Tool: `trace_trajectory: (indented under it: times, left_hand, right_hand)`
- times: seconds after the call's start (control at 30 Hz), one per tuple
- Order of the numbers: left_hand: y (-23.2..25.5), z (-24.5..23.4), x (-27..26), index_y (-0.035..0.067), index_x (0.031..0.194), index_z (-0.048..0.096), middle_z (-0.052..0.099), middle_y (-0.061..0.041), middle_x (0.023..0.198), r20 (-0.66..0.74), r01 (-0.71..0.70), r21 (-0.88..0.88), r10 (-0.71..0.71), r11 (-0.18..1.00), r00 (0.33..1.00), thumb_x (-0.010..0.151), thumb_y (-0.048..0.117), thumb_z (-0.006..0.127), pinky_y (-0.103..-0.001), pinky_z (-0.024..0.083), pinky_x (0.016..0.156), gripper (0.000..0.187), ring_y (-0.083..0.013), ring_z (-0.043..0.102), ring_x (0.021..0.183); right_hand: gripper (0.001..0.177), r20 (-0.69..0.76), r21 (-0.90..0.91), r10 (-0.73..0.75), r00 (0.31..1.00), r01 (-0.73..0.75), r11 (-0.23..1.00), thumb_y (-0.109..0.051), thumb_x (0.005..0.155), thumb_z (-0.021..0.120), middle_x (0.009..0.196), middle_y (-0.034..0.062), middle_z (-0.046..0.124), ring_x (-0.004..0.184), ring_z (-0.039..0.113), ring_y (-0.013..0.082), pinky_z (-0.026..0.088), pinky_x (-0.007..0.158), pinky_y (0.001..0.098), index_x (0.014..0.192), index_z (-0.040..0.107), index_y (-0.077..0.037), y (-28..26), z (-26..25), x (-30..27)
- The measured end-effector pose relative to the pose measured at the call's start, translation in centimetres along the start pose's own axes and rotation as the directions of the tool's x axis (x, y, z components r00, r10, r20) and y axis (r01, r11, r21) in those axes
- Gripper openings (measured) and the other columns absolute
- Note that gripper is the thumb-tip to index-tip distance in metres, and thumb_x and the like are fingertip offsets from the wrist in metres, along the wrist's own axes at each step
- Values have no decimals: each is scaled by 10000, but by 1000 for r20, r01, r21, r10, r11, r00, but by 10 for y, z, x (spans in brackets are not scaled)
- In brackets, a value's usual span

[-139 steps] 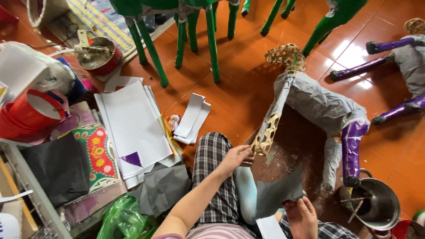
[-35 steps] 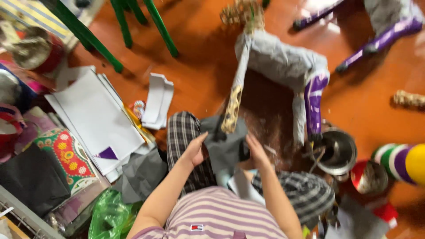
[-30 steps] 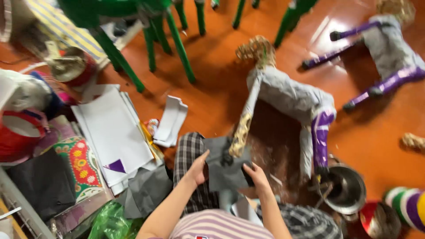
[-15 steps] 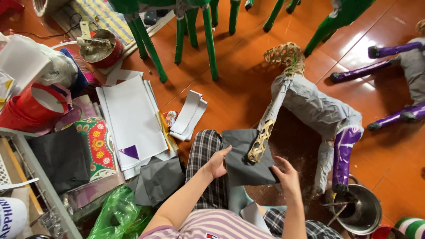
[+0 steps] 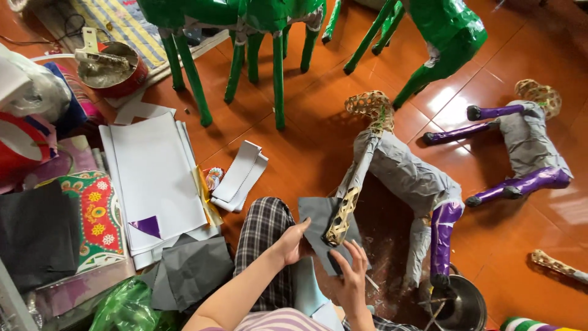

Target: Decorating a paper-mache giraffe with colored paper and adhesive

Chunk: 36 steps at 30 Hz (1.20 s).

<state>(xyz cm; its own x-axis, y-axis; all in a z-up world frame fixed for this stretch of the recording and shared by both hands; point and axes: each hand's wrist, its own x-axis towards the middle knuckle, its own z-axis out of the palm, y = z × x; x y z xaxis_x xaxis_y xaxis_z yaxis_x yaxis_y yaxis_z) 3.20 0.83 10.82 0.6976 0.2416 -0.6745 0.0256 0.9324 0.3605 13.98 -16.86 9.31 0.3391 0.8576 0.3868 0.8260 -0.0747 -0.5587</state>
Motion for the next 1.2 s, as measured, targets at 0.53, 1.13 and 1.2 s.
trace_trajectory:
  times: [0.53, 1.13, 1.2]
  left_hand:
    - [-13, 21, 4, 139, 1383, 455, 616, -52, 1279, 144, -403, 473, 382, 784, 913, 813, 236, 727, -305, 472, 983, 639, -173, 598, 1153]
    - [21, 54, 35, 221, 1474, 293, 537, -163, 1385, -27, -137, 902, 371, 409, 928, 764, 598, 699, -413, 428, 1080, 900, -315, 507, 1302]
    - [20, 47, 50, 283, 1485, 259, 527, -199, 1382, -15, -110, 915, 305, 388, 952, 743, 680, 672, -409, 422, 1076, 937, -335, 503, 1304]
  right_hand:
    - [147, -66, 355, 635, 770, -576, 736, -218, 924, 621, 866, 32, 674, 799, 592, 142, 446, 722, 300, 951, 667, -81, 46, 29, 48]
    - [166, 11, 685, 718, 696, -529, 501, -121, 838, 772, 746, 42, 622, 735, 545, 129, 465, 685, 295, 943, 670, -44, 46, 43, 60]
    - [194, 34, 692, 724, 689, -539, 480, -127, 804, 810, 747, 39, 642, 726, 554, 123, 472, 683, 293, 913, 667, -54, 52, 45, 61]
